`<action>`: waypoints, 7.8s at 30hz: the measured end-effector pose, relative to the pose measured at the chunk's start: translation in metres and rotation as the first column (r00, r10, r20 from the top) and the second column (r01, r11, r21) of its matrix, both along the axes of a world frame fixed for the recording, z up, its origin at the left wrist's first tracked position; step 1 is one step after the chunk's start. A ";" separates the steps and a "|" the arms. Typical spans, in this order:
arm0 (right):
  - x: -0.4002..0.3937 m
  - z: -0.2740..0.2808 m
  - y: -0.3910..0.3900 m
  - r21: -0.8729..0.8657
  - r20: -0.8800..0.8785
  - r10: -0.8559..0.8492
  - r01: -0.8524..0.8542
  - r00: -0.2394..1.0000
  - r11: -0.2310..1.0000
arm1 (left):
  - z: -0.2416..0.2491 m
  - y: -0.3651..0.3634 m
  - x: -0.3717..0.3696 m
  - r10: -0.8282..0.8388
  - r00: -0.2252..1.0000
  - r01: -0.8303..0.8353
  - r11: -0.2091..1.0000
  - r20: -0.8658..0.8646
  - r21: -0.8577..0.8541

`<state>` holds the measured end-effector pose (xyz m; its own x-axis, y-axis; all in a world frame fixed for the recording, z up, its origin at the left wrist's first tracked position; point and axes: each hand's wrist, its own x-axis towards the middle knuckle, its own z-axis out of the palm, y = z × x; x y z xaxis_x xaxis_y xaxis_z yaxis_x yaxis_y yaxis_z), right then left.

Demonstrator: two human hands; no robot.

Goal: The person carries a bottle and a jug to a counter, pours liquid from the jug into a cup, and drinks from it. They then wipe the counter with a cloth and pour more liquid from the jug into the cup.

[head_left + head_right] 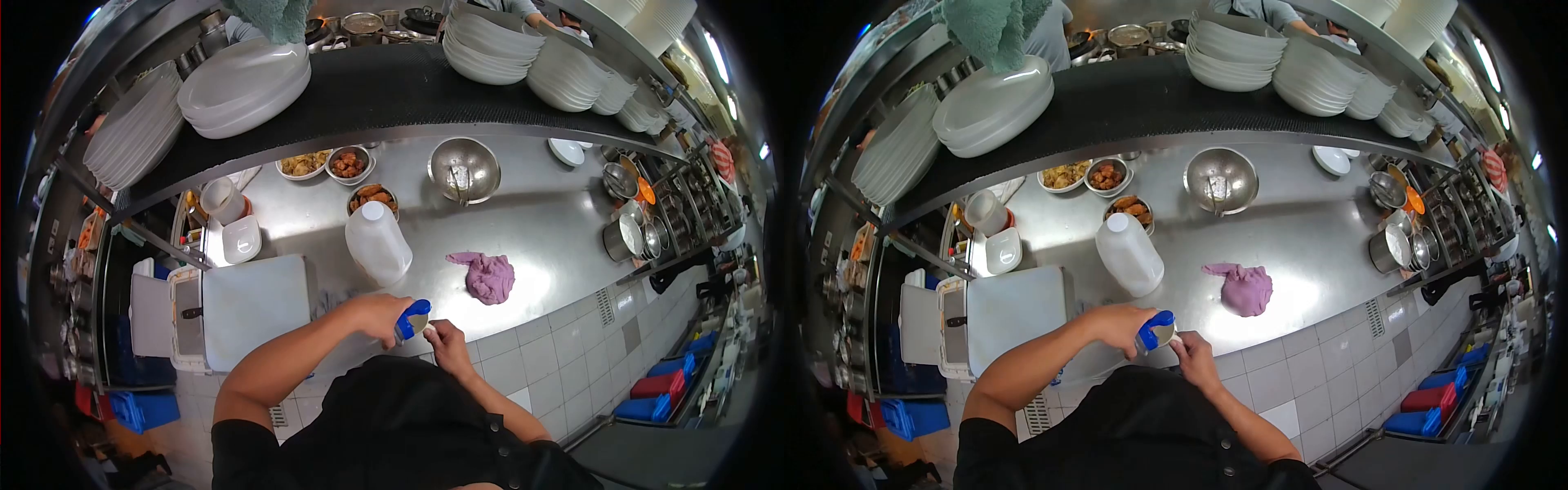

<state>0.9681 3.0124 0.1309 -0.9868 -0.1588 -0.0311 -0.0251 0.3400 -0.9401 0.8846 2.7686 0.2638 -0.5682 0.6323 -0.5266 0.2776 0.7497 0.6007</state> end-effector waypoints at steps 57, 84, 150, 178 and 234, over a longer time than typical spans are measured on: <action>-0.009 0.009 0.046 -0.028 0.052 -0.237 0.238 0.970 0.971 | -0.096 -0.003 0.063 0.777 0.333 -0.343 0.628 -0.534 0.699; -0.045 0.219 0.136 -0.149 0.019 0.027 -0.024 0.999 0.988 | -0.110 0.012 0.073 0.787 0.203 -0.294 0.617 -0.583 0.730; -0.178 0.388 0.033 -0.173 -0.219 0.375 -0.415 0.901 0.893 | -0.115 0.026 0.075 0.824 0.097 -0.472 0.532 -0.558 0.703; -0.107 -0.119 0.080 0.751 -0.363 0.244 0.128 0.900 0.647 | -0.047 -0.011 0.127 0.850 -0.172 -0.571 0.325 -0.497 0.754; -0.139 -0.008 -0.142 0.139 -0.407 -0.326 0.411 0.853 0.901 | -0.358 -0.360 -0.425 0.604 0.124 -0.763 -0.450 0.787 0.465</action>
